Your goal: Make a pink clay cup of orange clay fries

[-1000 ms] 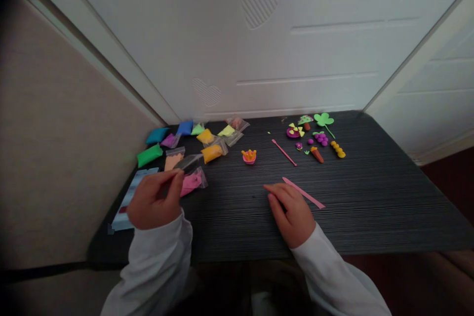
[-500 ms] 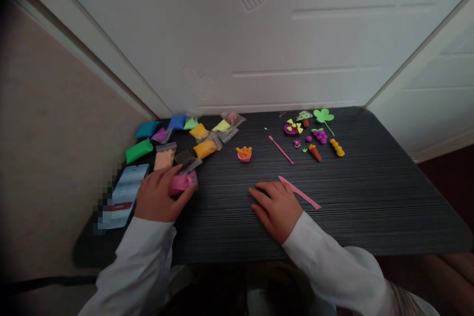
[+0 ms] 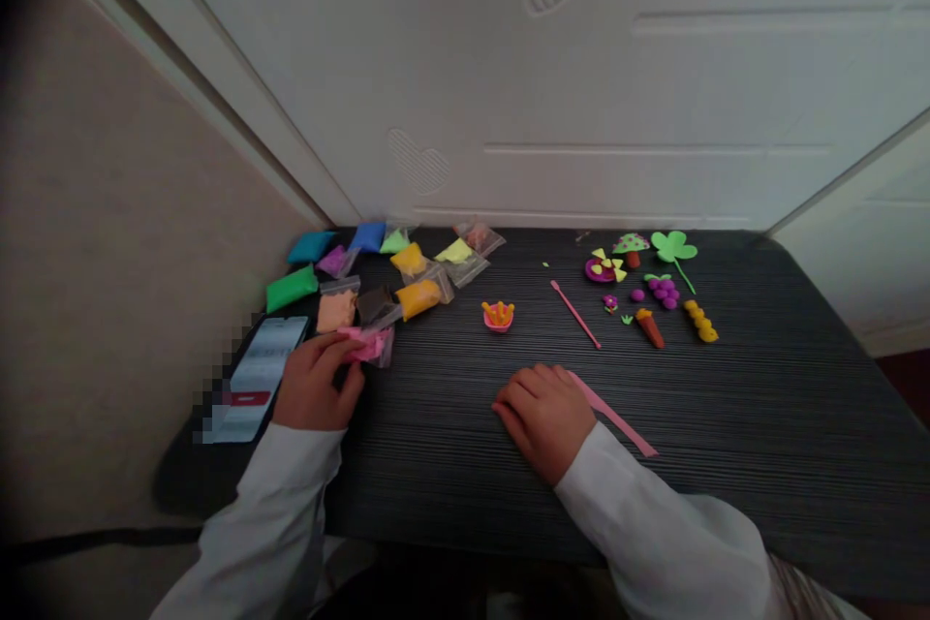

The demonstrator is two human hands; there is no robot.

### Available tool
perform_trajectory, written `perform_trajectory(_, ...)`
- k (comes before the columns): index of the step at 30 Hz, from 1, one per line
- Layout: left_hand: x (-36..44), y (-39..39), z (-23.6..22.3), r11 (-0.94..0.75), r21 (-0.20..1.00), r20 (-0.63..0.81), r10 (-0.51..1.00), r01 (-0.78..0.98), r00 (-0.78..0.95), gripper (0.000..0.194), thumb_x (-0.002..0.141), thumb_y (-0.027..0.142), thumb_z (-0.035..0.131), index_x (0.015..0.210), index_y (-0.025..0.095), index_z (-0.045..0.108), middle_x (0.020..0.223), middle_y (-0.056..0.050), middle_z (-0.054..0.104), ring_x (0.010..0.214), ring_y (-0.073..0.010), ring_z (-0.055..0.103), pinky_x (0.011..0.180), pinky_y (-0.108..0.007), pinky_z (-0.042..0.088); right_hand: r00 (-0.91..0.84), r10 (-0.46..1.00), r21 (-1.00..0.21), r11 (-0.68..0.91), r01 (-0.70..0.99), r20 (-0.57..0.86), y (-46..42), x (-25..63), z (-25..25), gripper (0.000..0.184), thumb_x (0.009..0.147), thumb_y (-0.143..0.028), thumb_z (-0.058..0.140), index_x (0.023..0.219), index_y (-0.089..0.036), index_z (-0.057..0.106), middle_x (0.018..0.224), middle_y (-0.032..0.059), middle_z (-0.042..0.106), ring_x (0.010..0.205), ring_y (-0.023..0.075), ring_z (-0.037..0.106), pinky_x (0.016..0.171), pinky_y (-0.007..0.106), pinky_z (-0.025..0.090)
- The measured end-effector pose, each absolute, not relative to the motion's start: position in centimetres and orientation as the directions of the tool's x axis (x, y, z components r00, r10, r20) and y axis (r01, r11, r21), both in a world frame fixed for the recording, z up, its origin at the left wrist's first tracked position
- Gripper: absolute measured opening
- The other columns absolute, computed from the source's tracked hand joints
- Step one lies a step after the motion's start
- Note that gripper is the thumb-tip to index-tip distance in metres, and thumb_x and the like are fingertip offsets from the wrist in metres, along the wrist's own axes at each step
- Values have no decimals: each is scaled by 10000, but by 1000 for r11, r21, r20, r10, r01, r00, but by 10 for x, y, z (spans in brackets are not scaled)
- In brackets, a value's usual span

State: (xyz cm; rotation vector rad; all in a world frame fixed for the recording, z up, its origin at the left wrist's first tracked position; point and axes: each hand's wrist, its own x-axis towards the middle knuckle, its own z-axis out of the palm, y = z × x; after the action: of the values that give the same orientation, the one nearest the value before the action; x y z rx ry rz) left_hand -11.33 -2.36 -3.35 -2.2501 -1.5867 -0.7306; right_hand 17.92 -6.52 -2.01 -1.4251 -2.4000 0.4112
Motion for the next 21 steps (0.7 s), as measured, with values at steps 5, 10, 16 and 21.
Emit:
perform_trajectory(5,-81,-35,-26,-384,156,691,701,910,177,281,635,111,598,913,149,584,953,-105,579,915,-229,536,824,-384,445,-437,891,-479,438,760,122,-66,185,-20,206,843,-344,445,874,-207,595,837,27,617,785,155,517,713,316,360)
perform_trajectory(10,-72,-41,-23,-444,212,687,701,870,190,249,629,87,609,865,164,596,916,-84,595,886,-209,558,807,-369,456,-504,849,-498,508,703,155,-71,199,-20,275,848,-285,439,1086,-192,544,979,59,600,885,153,511,782,314,386)
perform_trajectory(16,-73,-40,-23,-437,265,681,716,860,155,219,637,90,604,841,170,602,894,-69,598,871,-197,564,796,-358,461,-597,796,-267,600,754,102,-82,202,-15,350,837,-370,440,1175,-298,496,1267,64,469,1106,259,415,888,479,305)
perform_trajectory(21,-72,-41,-22,-444,275,677,719,853,156,214,633,80,603,832,159,603,886,-75,601,878,-199,564,801,-352,458,-578,807,-195,591,783,123,-84,200,-15,383,831,-413,434,1189,-288,489,1337,75,399,1180,264,357,919,481,277)
